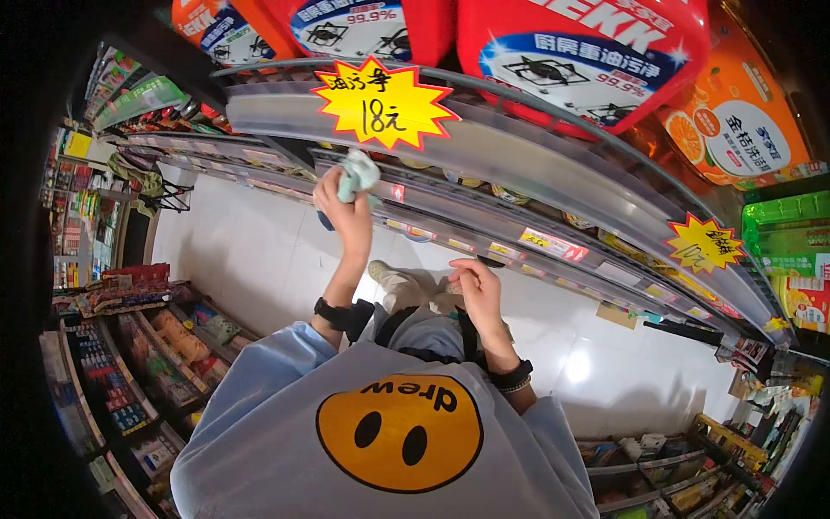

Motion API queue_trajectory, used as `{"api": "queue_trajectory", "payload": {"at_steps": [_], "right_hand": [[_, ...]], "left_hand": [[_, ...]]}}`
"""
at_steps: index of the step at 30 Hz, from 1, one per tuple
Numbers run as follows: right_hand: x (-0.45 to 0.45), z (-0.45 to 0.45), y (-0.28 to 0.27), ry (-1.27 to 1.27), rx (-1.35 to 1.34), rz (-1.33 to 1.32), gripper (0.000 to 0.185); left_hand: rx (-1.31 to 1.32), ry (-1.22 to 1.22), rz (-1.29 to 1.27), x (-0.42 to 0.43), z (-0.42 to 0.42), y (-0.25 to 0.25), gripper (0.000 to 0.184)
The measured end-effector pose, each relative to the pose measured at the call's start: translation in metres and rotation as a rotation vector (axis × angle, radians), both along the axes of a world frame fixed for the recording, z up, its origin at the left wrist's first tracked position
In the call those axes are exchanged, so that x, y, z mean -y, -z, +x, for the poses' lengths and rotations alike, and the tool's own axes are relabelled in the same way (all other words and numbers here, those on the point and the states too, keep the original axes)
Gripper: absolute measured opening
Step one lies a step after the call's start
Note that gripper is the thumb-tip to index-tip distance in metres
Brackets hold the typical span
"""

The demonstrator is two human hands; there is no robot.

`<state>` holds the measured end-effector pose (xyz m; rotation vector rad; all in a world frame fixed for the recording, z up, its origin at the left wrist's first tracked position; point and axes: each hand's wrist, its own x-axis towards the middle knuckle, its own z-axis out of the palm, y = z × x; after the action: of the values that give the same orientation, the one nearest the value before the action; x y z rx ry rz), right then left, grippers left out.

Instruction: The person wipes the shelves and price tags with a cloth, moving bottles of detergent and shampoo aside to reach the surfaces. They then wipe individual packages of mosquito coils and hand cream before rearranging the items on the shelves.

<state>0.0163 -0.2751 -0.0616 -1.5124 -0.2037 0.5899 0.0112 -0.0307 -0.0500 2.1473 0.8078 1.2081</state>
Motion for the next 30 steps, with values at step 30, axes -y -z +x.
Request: {"api": "queue_trajectory", "payload": {"at_steps": [30], "right_hand": [[0.030, -0.025, -0.041, 0.102, 0.200, 0.044, 0.013]], "left_hand": [[0.110, 0.944, -1.595, 0.089, -0.013, -0.045, 0.039]]}}
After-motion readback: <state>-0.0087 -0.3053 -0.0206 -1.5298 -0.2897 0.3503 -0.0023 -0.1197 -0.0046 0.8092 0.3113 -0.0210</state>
